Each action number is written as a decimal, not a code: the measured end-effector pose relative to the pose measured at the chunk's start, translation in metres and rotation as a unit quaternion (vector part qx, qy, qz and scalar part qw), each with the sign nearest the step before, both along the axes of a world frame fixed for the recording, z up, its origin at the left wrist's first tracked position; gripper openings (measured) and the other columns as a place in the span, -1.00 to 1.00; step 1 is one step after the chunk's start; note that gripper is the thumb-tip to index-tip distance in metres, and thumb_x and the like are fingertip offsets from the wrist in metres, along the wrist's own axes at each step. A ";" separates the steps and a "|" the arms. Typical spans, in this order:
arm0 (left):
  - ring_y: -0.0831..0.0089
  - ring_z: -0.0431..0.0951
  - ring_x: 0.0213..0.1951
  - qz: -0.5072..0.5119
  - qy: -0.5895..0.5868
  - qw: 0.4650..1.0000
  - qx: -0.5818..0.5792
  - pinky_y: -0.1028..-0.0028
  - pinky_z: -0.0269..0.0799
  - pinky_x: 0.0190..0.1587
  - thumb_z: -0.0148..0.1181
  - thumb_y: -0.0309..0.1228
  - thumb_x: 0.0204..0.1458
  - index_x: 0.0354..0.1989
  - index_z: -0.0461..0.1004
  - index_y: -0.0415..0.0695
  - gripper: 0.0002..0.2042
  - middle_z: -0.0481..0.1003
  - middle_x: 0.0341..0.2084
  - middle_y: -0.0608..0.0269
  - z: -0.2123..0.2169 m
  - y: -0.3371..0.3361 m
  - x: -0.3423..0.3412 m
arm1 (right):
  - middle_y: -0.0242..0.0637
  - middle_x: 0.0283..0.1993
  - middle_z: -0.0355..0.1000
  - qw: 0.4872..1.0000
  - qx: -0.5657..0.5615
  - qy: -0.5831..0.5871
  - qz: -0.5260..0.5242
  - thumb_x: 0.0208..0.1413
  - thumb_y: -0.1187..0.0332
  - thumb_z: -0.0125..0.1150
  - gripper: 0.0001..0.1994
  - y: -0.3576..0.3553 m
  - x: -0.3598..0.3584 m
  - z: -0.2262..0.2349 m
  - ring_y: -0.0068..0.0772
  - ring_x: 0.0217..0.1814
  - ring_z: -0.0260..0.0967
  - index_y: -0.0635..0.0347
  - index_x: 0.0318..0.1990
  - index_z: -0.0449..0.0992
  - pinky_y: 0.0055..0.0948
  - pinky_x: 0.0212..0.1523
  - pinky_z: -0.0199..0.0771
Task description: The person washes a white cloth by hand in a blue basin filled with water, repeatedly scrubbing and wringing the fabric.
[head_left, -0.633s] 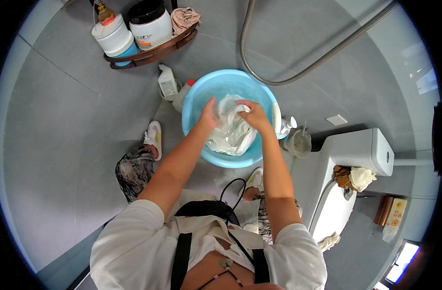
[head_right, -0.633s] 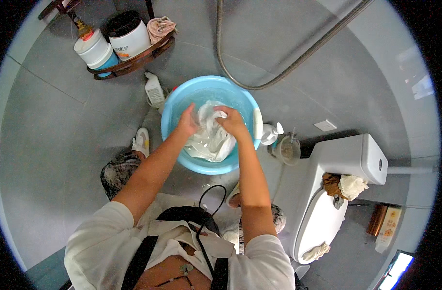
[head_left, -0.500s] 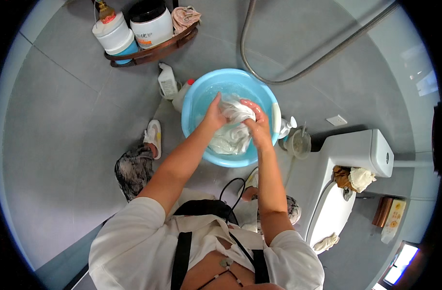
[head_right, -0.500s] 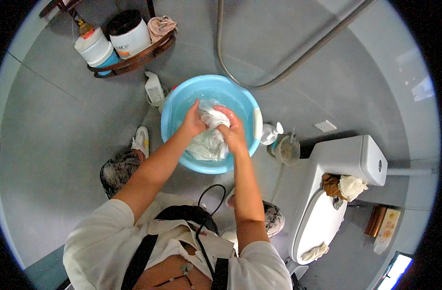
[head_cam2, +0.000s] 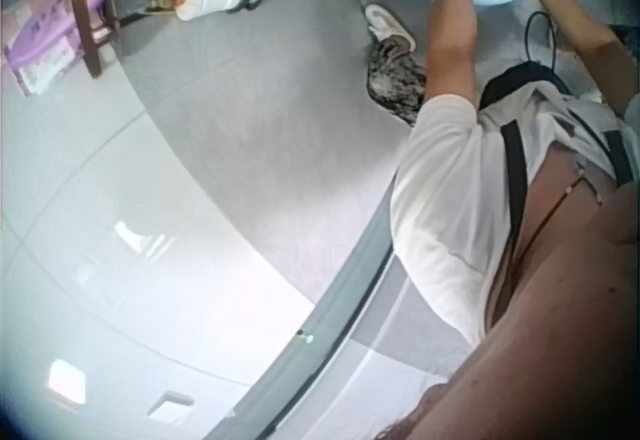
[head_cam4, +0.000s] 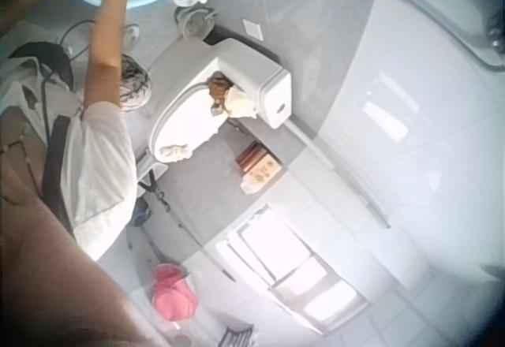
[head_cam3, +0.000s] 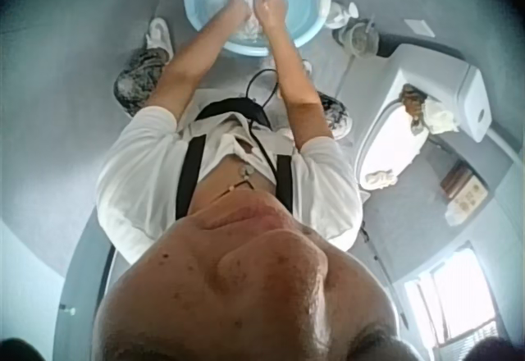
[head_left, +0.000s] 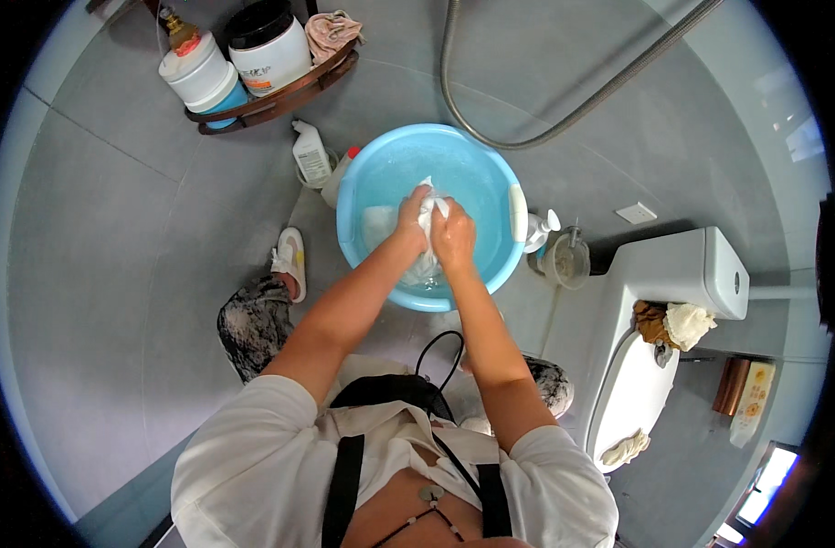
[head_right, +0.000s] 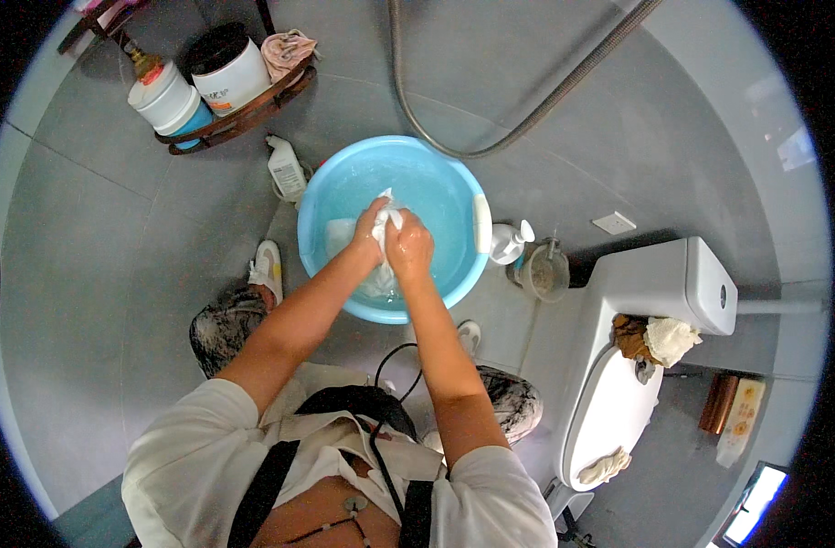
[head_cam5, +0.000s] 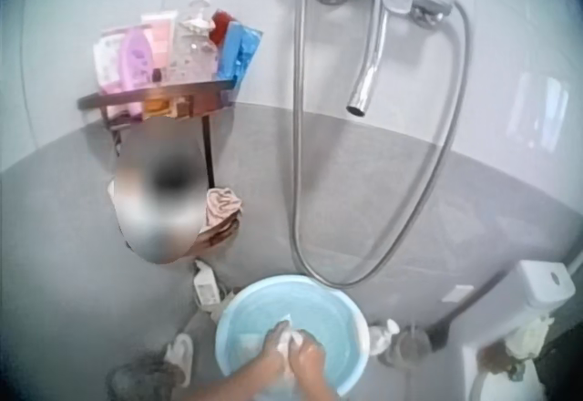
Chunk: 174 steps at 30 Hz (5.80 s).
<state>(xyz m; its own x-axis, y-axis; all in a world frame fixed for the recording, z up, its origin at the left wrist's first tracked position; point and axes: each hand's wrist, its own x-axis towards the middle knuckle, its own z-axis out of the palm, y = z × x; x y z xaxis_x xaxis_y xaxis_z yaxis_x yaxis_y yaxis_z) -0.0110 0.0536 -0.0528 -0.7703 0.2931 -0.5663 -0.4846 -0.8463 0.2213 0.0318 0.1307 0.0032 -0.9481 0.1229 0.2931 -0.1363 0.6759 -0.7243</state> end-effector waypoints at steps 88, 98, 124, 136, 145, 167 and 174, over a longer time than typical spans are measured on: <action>0.29 0.39 -0.15 0.017 0.087 0.975 -0.205 0.38 0.39 -0.15 0.23 -0.48 -0.18 -0.09 0.23 -0.20 -0.56 0.32 -0.18 0.08 -0.008 -0.046 -0.031 | -0.10 -0.10 0.32 0.783 -0.574 -0.228 -0.078 -0.06 0.23 0.12 -0.54 0.069 -0.043 -0.060 -0.30 -0.10 0.29 0.33 -0.03 0.27 -0.39 -0.09 0.30; 0.26 0.37 -0.10 -0.044 0.142 0.781 -0.607 0.37 0.28 -0.06 0.21 -0.43 -0.21 0.01 0.18 -0.21 -0.46 0.36 -0.18 0.11 -0.051 -0.044 -0.022 | 0.08 0.16 0.05 0.948 0.065 -0.302 0.082 -0.34 0.13 0.35 -0.04 0.019 -0.013 -0.017 -0.01 0.23 -0.02 0.08 0.24 -0.12 -0.31 0.17 0.04; 0.22 0.34 -0.08 0.048 0.198 0.938 -0.280 0.22 0.32 -0.06 -0.01 -0.50 -0.07 0.04 0.17 -0.10 -0.58 0.29 -0.08 0.11 -0.037 -0.039 -0.021 | 0.06 -0.11 0.33 0.960 -0.035 -0.272 -0.051 -0.23 0.41 0.05 -0.54 0.048 -0.037 -0.098 0.00 -0.07 0.31 0.31 -0.05 0.30 -0.28 -0.06 0.30; 0.29 0.35 -0.09 -0.109 0.110 0.986 0.057 0.30 0.31 -0.07 -0.12 0.05 0.00 -0.01 0.25 -0.09 -0.48 0.34 -0.13 0.14 0.021 -0.036 -0.013 | -0.25 -0.11 0.37 0.939 -0.220 -0.158 0.212 -0.24 0.53 0.13 -0.54 0.001 0.021 0.035 -0.47 -0.05 0.28 0.14 -0.04 0.35 -0.52 -0.02 0.24; 0.35 0.40 -0.45 -0.033 0.020 0.999 0.025 0.39 0.39 -0.36 0.01 -0.14 -0.01 -0.35 0.31 -0.08 -0.74 0.35 -0.51 0.23 0.021 -0.010 -0.003 | 0.07 -0.36 0.40 0.993 -0.072 -0.096 -0.009 -0.05 0.12 0.08 -0.65 -0.011 0.003 0.000 0.05 -0.30 0.37 0.23 -0.27 0.43 -0.21 -0.29 0.34; 0.11 0.23 0.03 -0.235 0.273 0.636 -0.682 0.27 0.13 0.05 0.03 -0.02 -0.09 0.06 0.23 -0.11 -0.43 0.26 -0.03 -0.08 0.017 -0.045 -0.013 | 0.03 0.08 0.17 0.956 0.133 -0.263 0.008 -0.30 0.36 0.26 -0.24 0.044 -0.024 -0.042 -0.03 0.22 0.00 -0.08 0.18 0.08 -0.29 0.14 0.11; 0.03 0.28 -0.04 -0.277 0.288 0.408 -0.821 0.27 0.14 0.03 0.11 -0.12 -0.18 -0.22 0.44 -0.17 -0.59 0.32 -0.12 -0.04 0.005 -0.038 -0.006 | -0.09 0.07 0.20 0.979 0.096 -0.175 0.042 -0.38 0.53 0.22 -0.29 0.050 -0.023 -0.031 -0.09 0.13 0.10 -0.04 0.10 0.20 -0.30 0.10 0.15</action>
